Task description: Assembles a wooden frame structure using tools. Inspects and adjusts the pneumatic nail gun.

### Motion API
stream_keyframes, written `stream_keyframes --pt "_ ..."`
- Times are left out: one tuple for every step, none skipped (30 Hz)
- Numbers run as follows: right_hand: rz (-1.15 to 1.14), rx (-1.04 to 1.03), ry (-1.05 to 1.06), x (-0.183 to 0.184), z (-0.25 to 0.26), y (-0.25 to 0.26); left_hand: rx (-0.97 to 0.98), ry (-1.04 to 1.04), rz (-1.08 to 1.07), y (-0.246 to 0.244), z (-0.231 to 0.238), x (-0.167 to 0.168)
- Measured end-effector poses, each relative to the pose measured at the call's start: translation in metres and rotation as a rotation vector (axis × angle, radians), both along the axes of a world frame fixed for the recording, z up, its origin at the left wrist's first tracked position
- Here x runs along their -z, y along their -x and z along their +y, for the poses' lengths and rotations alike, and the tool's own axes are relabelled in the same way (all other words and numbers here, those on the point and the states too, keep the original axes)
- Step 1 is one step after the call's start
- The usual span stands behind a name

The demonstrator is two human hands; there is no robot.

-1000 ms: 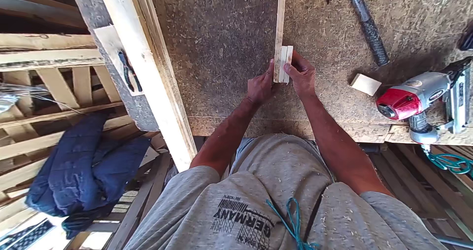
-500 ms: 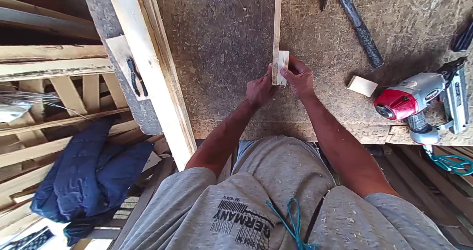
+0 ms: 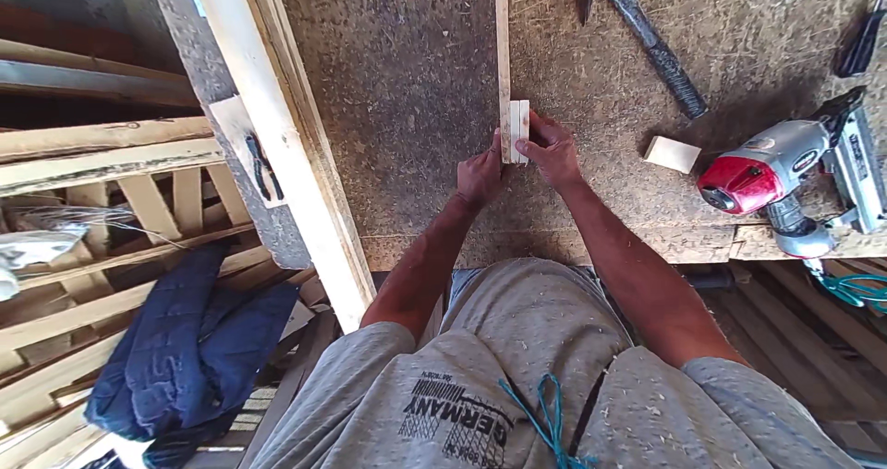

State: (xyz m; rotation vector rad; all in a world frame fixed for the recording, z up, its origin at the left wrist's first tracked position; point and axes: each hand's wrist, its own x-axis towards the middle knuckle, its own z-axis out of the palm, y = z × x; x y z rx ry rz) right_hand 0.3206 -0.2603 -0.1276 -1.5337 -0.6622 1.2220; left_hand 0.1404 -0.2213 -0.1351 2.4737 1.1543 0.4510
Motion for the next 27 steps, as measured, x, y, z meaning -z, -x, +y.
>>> stream_keyframes --pt "-0.007 0.016 0.003 0.000 0.000 0.002 0.000 -0.006 -0.004 0.000 0.000 0.001" --pt "-0.019 0.030 0.008 0.000 0.000 0.004 0.003 -0.013 -0.011 0.001 0.000 0.001" --pt "-0.031 0.040 0.013 -0.001 0.001 0.006 0.007 -0.019 -0.018 0.001 0.000 0.002" --pt "-0.039 0.042 0.019 -0.001 0.001 0.007 0.011 -0.022 -0.019 0.001 0.001 0.002" --pt "-0.043 0.040 0.025 -0.002 0.002 0.007 0.014 -0.026 -0.017 0.001 0.001 0.002" --pt "-0.043 0.037 0.035 -0.003 0.003 0.006 0.016 -0.024 -0.013 0.001 0.001 0.002" --pt "-0.043 0.032 0.051 -0.004 0.003 0.006 0.021 -0.004 0.001 0.002 0.002 0.000" --pt "-0.042 0.027 0.065 -0.006 0.003 0.006 0.033 0.039 0.017 0.003 0.002 -0.004" --pt "-0.041 0.023 0.070 -0.007 0.004 0.005 0.057 0.112 0.027 0.004 0.006 -0.010" --pt "-0.047 0.019 0.068 -0.006 0.004 0.005 0.093 0.238 0.030 0.007 0.013 -0.018" --pt "-0.055 0.018 0.061 -0.005 0.004 0.005 0.129 0.433 0.021 0.011 0.024 -0.030" --pt "-0.061 0.015 0.051 -0.004 0.004 0.004 0.153 0.647 -0.024 0.016 0.038 -0.042" --pt "-0.064 0.008 0.040 -0.004 0.004 0.004 0.143 0.834 -0.102 0.019 0.053 -0.051" --pt "-0.061 0.003 0.035 -0.005 0.004 0.003 0.084 0.909 -0.179 0.018 0.065 -0.055" --pt "-0.054 0.002 0.039 -0.006 0.003 0.004 -0.009 0.909 -0.214 0.013 0.076 -0.056" --pt "-0.047 0.004 0.043 -0.006 0.004 0.004 -0.109 0.867 -0.211 0.003 0.088 -0.057" --pt "-0.041 0.006 0.043 -0.005 0.004 0.004 -0.194 0.827 -0.198 -0.011 0.097 -0.057" --pt "-0.037 0.010 0.041 -0.005 0.004 0.005 -0.257 0.799 -0.189 -0.027 0.104 -0.056" --pt "-0.032 0.013 0.032 -0.004 0.004 0.006 -0.301 0.772 -0.180 -0.044 0.108 -0.054" --pt "-0.034 0.012 0.021 -0.004 0.003 0.006 -0.335 0.753 -0.187 -0.061 0.108 -0.050" --pt "-0.048 0.007 0.020 -0.004 0.003 0.006 -0.371 0.738 -0.196 -0.077 0.106 -0.047" --pt "-0.064 0.005 0.023 -0.005 0.004 0.005 -0.406 0.720 -0.191 -0.089 0.102 -0.046" --pt "-0.072 0.008 0.028 -0.006 0.005 0.005 -0.440 0.691 -0.176 -0.098 0.099 -0.045" --pt "-0.080 0.010 0.038 -0.007 0.005 0.004 -0.457 0.672 -0.154 -0.102 0.096 -0.046" --pt "-0.087 0.013 0.050 -0.008 0.004 0.004 -0.467 0.660 -0.123 -0.105 0.095 -0.047" --pt "-0.092 0.013 0.062 -0.007 0.004 0.004 -0.477 0.652 -0.090 -0.106 0.093 -0.050" --pt "-0.093 0.012 0.068 -0.007 0.004 0.005 -0.484 0.637 -0.060 -0.107 0.093 -0.053"
